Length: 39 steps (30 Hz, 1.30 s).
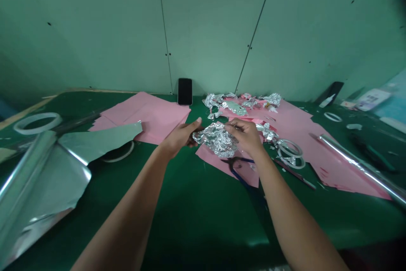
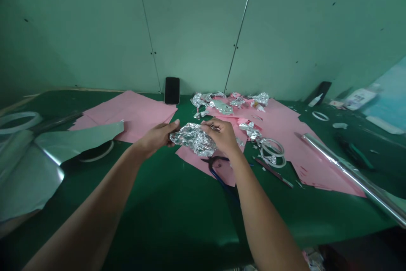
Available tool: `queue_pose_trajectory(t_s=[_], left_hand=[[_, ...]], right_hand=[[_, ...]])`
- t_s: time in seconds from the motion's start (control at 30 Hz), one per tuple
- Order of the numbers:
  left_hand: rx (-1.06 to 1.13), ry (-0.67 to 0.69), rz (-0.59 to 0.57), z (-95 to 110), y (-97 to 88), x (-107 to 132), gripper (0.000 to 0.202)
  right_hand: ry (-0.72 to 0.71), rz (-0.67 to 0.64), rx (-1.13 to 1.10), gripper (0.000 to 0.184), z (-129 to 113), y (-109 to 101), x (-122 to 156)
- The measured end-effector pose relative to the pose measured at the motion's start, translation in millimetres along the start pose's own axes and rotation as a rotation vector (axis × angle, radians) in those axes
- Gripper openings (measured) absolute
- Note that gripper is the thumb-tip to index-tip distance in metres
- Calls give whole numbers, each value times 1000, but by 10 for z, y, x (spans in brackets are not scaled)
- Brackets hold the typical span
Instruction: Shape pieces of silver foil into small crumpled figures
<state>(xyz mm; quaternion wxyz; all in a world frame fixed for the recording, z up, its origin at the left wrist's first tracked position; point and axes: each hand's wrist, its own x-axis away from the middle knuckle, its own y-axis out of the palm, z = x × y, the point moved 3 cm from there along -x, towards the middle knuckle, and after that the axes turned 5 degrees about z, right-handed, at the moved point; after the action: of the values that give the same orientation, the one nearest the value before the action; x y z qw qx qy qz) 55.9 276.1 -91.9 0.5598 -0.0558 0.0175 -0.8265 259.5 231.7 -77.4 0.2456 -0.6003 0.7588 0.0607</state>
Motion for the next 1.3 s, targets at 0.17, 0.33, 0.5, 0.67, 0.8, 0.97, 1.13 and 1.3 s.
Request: queue_pose_trajectory(t_s=[0.17, 0.33, 0.5, 0.67, 0.8, 0.97, 1.13, 1.3], left_hand=[[-114, 12, -96, 27, 0, 33, 28], [326, 146, 160, 0, 33, -46, 22], [618, 75, 103, -47, 231, -36, 30], [588, -23, 89, -67, 327, 9, 26], [607, 18, 125, -78, 272, -32, 24], [268, -39, 312, -140, 17, -102, 45], [-175, 90, 505, -114, -140, -121, 40], [-337, 300, 518, -42, -13, -76, 31]], right_hand=[[-10, -1, 21, 14, -11, -8, -1], [5, 21, 59, 15, 16, 1, -1], [34, 135, 97, 21, 88, 8, 6], [24, 172, 100, 22, 118, 27, 11], [-43, 169, 65, 17, 129, 116, 33], [-28, 99, 47, 19, 181, 211, 45], [16, -58, 121, 42, 167, 102, 17], [44, 12, 208, 36, 111, -133, -33]])
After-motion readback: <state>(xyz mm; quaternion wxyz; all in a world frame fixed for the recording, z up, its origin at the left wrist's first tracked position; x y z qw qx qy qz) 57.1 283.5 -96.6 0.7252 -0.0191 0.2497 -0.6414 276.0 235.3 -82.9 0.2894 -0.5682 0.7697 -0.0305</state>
